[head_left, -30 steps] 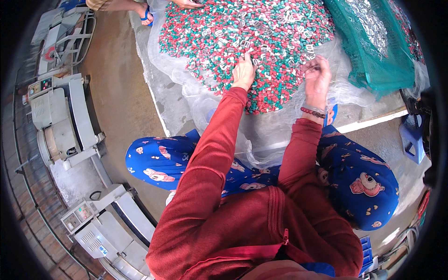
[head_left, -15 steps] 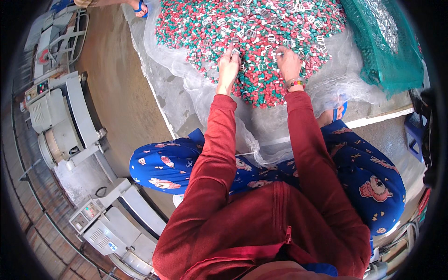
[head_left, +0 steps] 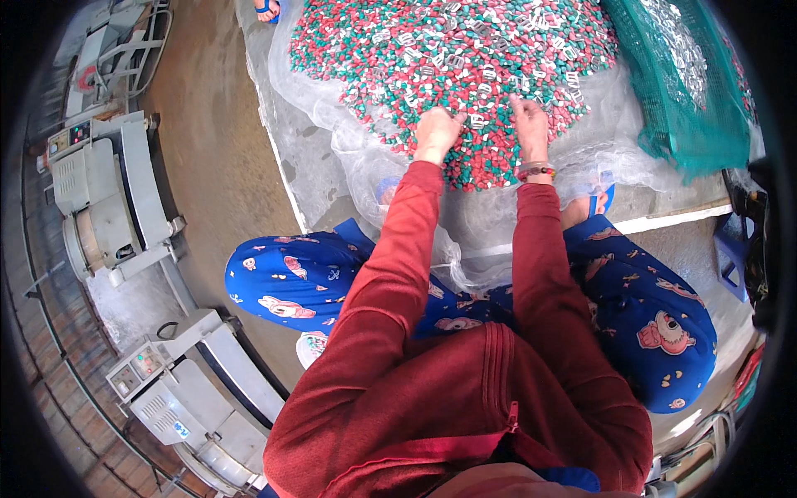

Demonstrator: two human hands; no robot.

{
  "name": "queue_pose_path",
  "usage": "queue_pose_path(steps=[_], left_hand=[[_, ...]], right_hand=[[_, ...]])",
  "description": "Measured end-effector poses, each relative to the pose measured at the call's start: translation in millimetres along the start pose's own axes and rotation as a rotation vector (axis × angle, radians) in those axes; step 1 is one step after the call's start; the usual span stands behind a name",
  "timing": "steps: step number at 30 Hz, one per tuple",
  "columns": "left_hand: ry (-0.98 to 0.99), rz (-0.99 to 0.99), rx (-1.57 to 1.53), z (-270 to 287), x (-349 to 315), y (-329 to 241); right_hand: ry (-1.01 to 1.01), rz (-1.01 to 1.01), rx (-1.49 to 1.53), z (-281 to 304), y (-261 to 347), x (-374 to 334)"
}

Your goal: The person sits on a low stool and sorts a large pile of red, green, and white plastic bottle caps by hand. They pick up individual caps, separate them, and place selected ones into green mesh baskets while others remain on the sheet.

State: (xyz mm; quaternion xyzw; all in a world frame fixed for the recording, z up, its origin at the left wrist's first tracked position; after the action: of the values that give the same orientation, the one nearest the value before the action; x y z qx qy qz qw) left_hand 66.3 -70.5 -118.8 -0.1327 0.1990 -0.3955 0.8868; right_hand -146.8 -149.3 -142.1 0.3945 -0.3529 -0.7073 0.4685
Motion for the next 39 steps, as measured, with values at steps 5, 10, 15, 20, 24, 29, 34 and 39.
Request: queue_pose_path(steps=[5, 10, 15, 20, 24, 29, 34, 39], left_hand=[[-0.087, -0.245, 0.050, -20, -10, -35], [-0.031, -0.151, -0.131, 1, -14, -34], [-0.111, -0.007, -0.324, 52, -13, -25], [-0.031, 0.207, -1.216, 77, 0, -10], [0.172, 0.349, -1.978, 73, 2, 4], [0.180, 0.321, -1.895, 51, 2, 23], [0.345, 0.402, -1.864, 27, 1, 18], [-0.001, 0.291, -0.830, 11, 7, 40]], right_hand=[[0.148, 0.145, -0.072, 1, 13, 2], [0.210, 0.146, -0.324, -23, 3, -38], [0.181, 0.147, -0.227, -32, -3, -46], [0.165, -0.148, 0.305, -10, 6, -11], [0.443, -0.536, 1.104, 0, 42, -12], [0.422, -0.566, 1.341, 27, 58, -5], [0.356, -0.484, 0.643, 25, 10, 7], [0.165, -0.047, -0.294, 5, -22, 7]])
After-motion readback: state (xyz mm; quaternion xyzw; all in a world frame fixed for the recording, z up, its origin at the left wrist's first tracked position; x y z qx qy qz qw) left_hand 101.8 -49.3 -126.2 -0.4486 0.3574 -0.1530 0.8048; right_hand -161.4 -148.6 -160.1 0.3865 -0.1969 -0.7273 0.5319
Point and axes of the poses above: each hand's wrist, its own x-axis towards the middle knuckle, its own z-axis out of the back of the hand, y = z × x, the point moved 8 cm from there along x, towards the middle knuckle, and after that the axes turned 15 degrees about -y, right-handed, at the moved point
